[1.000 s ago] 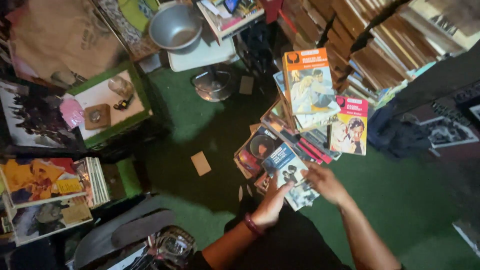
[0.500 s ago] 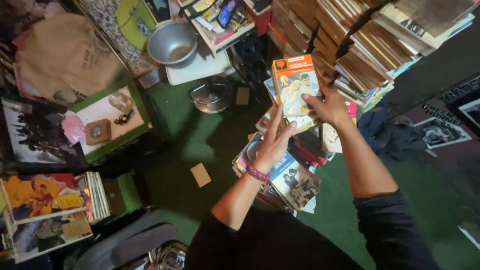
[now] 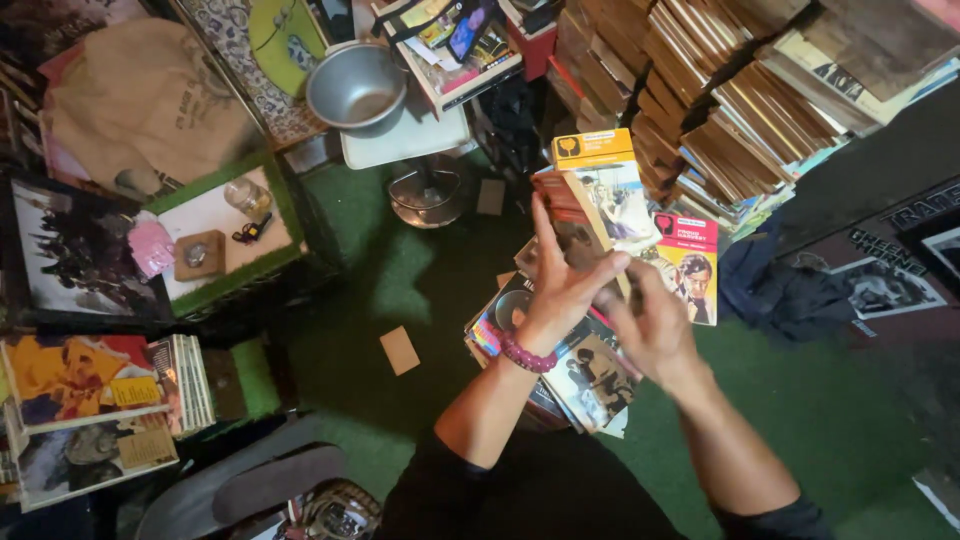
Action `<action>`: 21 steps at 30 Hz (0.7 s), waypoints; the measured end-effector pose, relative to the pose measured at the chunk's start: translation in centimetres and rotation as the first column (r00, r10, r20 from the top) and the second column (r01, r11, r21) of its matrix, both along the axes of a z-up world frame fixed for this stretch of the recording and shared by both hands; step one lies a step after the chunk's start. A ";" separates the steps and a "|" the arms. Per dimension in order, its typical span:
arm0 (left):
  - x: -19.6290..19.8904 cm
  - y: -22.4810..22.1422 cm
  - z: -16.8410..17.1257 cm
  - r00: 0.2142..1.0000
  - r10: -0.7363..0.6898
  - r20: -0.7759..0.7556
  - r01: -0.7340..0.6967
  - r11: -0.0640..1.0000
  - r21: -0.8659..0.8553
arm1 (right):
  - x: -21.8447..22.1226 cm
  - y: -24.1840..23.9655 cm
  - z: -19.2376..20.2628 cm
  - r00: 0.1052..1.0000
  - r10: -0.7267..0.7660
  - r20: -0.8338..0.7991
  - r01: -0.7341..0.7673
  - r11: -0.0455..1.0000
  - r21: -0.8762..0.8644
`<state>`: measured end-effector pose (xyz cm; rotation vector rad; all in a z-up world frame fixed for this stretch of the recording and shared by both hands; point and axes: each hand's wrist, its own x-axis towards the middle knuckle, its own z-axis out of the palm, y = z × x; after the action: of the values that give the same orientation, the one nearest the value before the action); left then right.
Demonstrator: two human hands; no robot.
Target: Inspecting and sorting through a collection of books and comics by flipping through pages.
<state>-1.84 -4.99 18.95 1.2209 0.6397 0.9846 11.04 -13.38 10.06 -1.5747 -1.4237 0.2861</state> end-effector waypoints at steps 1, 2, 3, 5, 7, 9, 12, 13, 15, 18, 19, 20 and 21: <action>-0.1 0.1 -0.1 1.000 -0.002 -0.002 0.002 1.000 0.001 | -0.3 -0.1 1.2 1.000 -0.002 -0.002 0.002 1.000 0.001; -0.2 0.1 -0.2 1.000 -0.015 0.017 0.016 0.999 -0.042 | -0.6 -0.2 2.3 0.983 0.133 -0.130 -0.125 0.990 0.064; -0.3 0.2 -0.3 0.999 -0.026 0.037 0.029 0.996 -0.084 | -1.0 -0.3 3.5 0.931 0.271 -0.245 -0.241 0.960 0.144; -0.6 0.5 -1.4 0.997 -0.055 0.049 0.060 0.994 -0.094 | 0.2 -0.3 1.0 0.869 0.304 -0.390 -0.273 0.953 0.135; -0.8 0.5 -2.2 0.994 -0.080 0.070 0.087 0.991 -0.103 | 2.1 -0.5 -1.9 0.788 0.332 -0.519 -0.311 0.941 0.131; -1.2 0.4 -2.6 0.986 -0.102 0.133 0.114 0.990 -0.080 | 4.4 -0.5 -5.4 0.638 0.245 -0.730 -0.209 0.967 0.142; -2.1 0.8 -5.3 0.930 -0.132 0.343 0.206 0.960 -0.190 | 3.8 -0.6 -4.3 0.617 0.131 -0.776 -0.070 0.991 0.112; -2.9 1.0 -7.4 0.931 -0.130 0.342 0.205 0.960 -0.192 | 3.7 -0.6 -3.8 0.616 0.131 -0.777 -0.071 0.991 0.111; -4.2 1.7 -11.5 0.819 -0.039 0.572 0.332 0.846 -0.417 | 3.9 -0.4 -2.8 0.625 -0.054 -0.779 0.129 0.991 0.035; -4.4 1.5 -11.9 0.814 -0.020 0.581 0.326 0.844 -0.427 | 4.0 -0.5 -2.3 0.656 -0.063 -0.752 0.128 0.991 0.029; -4.4 1.4 -11.9 0.811 -0.011 0.585 0.323 0.842 -0.432 | 4.0 -0.6 -2.1 0.670 -0.067 -0.739 0.128 0.991 0.026; -4.5 1.3 -12.0 0.808 0.000 0.589 0.319 0.841 -0.438 | 3.9 -0.7 -1.9 0.685 -0.071 -0.725 0.127 0.992 0.023; -4.6 1.1 -12.1 0.806 0.011 0.592 0.315 0.839 -0.444 | 3.9 -0.7 -1.7 0.699 -0.075 -0.712 0.126 0.992 0.019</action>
<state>-6.41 -3.87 6.90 0.4286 0.2754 0.8929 14.89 -14.10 8.32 -1.2622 -0.7188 0.6938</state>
